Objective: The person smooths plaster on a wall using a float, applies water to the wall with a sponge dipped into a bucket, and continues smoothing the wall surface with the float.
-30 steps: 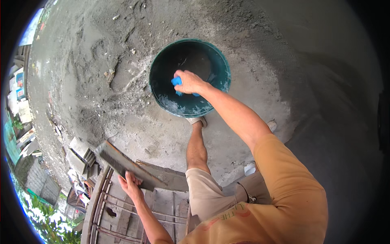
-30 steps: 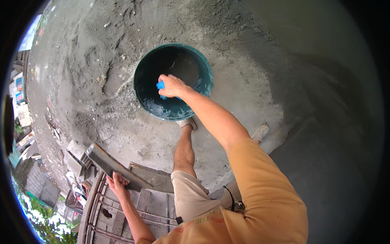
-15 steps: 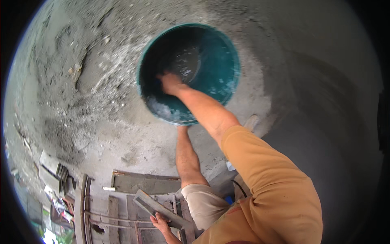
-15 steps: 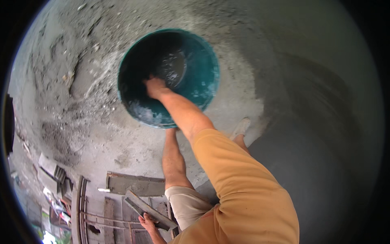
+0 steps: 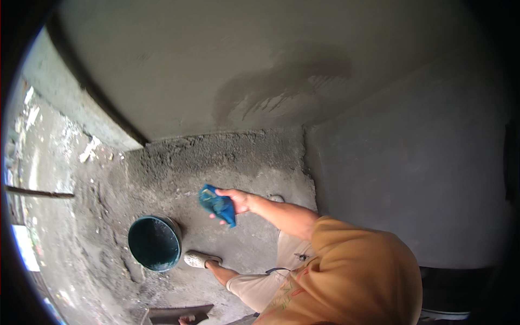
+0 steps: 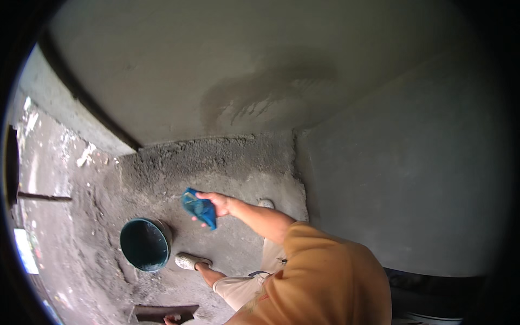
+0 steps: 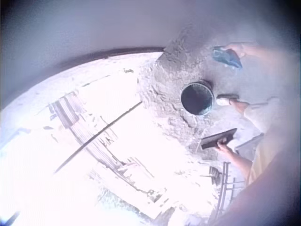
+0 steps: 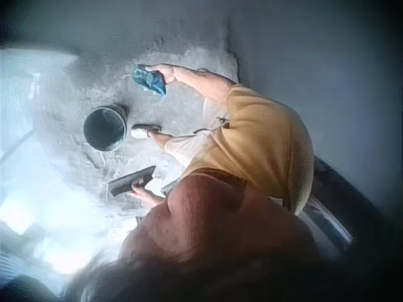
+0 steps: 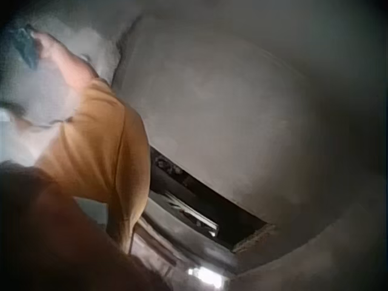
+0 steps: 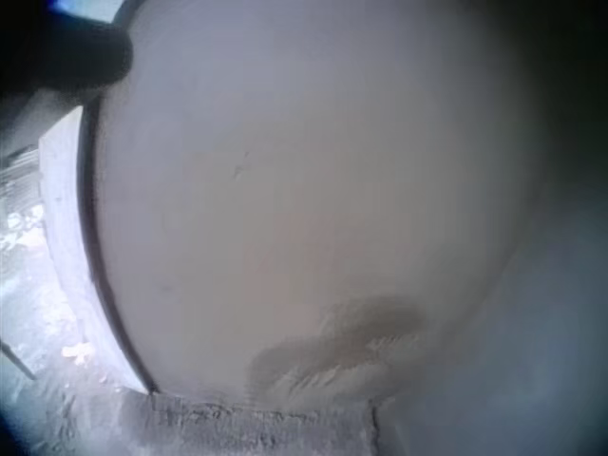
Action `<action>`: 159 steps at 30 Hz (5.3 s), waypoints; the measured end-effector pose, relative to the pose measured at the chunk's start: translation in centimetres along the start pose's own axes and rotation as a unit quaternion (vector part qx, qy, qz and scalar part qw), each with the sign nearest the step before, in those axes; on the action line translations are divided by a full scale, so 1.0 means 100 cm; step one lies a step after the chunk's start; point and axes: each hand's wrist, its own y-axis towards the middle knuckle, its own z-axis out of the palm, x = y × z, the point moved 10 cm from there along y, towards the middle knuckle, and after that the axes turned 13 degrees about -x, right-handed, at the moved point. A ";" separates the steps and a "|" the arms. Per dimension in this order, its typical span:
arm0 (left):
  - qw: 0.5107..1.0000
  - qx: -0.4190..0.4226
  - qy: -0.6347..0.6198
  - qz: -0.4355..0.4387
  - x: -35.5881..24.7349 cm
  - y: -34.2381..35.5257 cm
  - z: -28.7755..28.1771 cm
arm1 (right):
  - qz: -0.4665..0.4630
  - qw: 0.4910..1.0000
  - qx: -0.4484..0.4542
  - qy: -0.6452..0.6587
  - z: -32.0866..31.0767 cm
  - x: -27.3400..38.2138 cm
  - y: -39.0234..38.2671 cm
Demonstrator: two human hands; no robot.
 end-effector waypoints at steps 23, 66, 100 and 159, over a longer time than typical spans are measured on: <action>0.839 0.457 -0.292 -0.036 -0.331 -0.471 0.388 | -0.375 0.497 -0.326 -0.711 0.051 0.406 -0.378; 0.885 0.378 -0.235 -0.134 -0.272 -0.544 0.438 | -0.375 0.797 -0.373 -0.294 -0.252 0.360 -0.518; 0.907 0.247 -0.291 0.175 -0.279 -0.557 0.579 | -0.202 0.862 -0.345 -0.313 -0.267 0.276 -0.321; 0.693 0.136 -0.496 0.505 -0.570 -0.561 0.623 | -0.324 0.945 -0.021 -0.038 -0.490 0.347 -0.266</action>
